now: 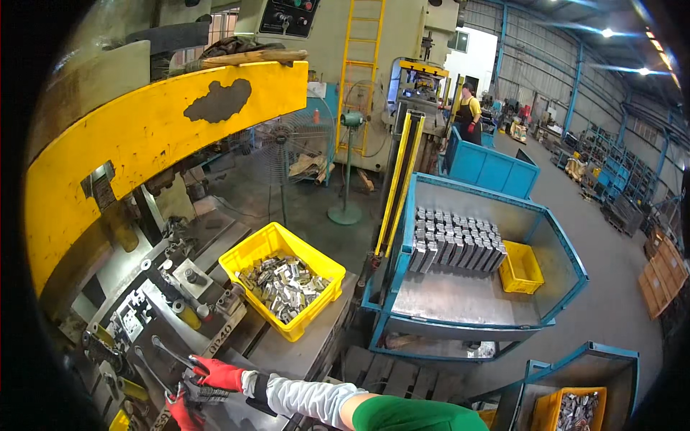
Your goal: Operating a metal stamping press to process small components.
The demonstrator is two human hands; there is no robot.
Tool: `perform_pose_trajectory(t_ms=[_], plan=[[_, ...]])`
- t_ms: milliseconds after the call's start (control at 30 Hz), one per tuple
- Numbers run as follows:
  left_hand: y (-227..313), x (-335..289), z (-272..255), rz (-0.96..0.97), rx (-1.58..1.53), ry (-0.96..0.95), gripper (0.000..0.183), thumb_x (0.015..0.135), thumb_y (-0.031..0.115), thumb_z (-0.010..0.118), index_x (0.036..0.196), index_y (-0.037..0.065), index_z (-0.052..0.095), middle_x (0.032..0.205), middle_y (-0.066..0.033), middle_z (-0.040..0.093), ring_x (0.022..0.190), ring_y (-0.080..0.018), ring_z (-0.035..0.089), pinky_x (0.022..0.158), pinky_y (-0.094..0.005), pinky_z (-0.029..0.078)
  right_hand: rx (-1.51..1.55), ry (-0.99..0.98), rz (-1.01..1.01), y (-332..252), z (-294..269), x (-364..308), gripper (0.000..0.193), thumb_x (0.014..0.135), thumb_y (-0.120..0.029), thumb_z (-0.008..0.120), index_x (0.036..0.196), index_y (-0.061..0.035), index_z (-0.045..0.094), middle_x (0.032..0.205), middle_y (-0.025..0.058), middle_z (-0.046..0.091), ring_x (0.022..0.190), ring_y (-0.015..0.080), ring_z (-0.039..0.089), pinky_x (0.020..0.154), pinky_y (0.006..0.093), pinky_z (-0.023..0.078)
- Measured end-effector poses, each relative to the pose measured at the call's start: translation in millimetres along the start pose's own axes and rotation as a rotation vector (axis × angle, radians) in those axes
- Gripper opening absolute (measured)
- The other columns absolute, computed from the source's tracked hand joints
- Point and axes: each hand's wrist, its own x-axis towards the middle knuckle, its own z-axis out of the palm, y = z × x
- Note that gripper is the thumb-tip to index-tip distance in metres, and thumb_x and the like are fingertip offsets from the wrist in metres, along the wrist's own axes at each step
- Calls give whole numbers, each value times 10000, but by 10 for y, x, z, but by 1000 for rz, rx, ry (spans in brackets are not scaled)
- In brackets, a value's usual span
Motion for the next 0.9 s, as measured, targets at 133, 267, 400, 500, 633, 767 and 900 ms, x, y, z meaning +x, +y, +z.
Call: perform_pose_trajectory(t_ms=[133, 267, 400, 500, 633, 767, 900], plan=[[47, -2, -120, 143, 209, 97, 198, 743, 53, 581, 923, 30, 502, 780, -32, 559, 681, -118, 521, 606, -260, 434, -144, -35, 56, -375, 51, -114, 778, 666, -29, 644, 1310, -69, 209, 1251, 106, 389, 1095, 165, 423, 879, 265, 343], [-157, 47, -309, 164, 271, 108, 240, 734, 109, 617, 930, 23, 510, 773, -14, 522, 655, -106, 463, 587, -248, 399, -123, 65, -22, -351, -37, -259, 883, 626, -97, 700, 1320, -49, 156, 1285, 158, 336, 1180, 228, 330, 938, 287, 282], [-165, -101, -337, 272, 339, 175, 225, 753, 149, 604, 919, 20, 521, 800, -22, 531, 693, -122, 470, 629, -262, 397, -234, 189, -16, -268, -264, -385, 904, 629, -179, 702, 1317, -29, 135, 1252, 207, 356, 1171, 282, 341, 940, 311, 286], [518, -685, 84, 257, 140, 146, 231, 774, 198, 559, 927, 29, 521, 790, -29, 533, 685, -137, 480, 630, -278, 404, -379, 289, -31, -310, -414, -544, 849, 657, -215, 672, 1301, 1, 162, 1177, 200, 434, 1085, 296, 422, 889, 324, 337], [737, -1097, 319, 62, -78, 217, 271, 798, 282, 491, 926, 46, 518, 753, -32, 526, 657, -154, 491, 612, -288, 414, -346, 254, 60, -559, -722, -953, 680, 697, -115, 577, 1279, -25, 237, 1027, 73, 561, 858, 164, 540, 646, 288, 448], [784, -1631, 105, -102, -363, 366, 336, 821, 367, 423, 926, 62, 515, 717, -35, 519, 629, -170, 501, 593, -299, 424, -137, 270, 31, -523, -750, -1265, 569, 762, -204, 568, 1225, 2, 308, 1057, 93, 521, 914, 171, 501, 757, 272, 412], [746, -2395, -95, -295, -673, 465, 413, 845, 452, 354, 925, 78, 513, 681, -39, 512, 601, -187, 511, 575, -310, 435, -320, 374, 151, -557, -940, -1783, 439, 794, -281, 545, 1114, 1, 440, 1086, 129, 504, 1006, 217, 478, 843, 305, 383]])
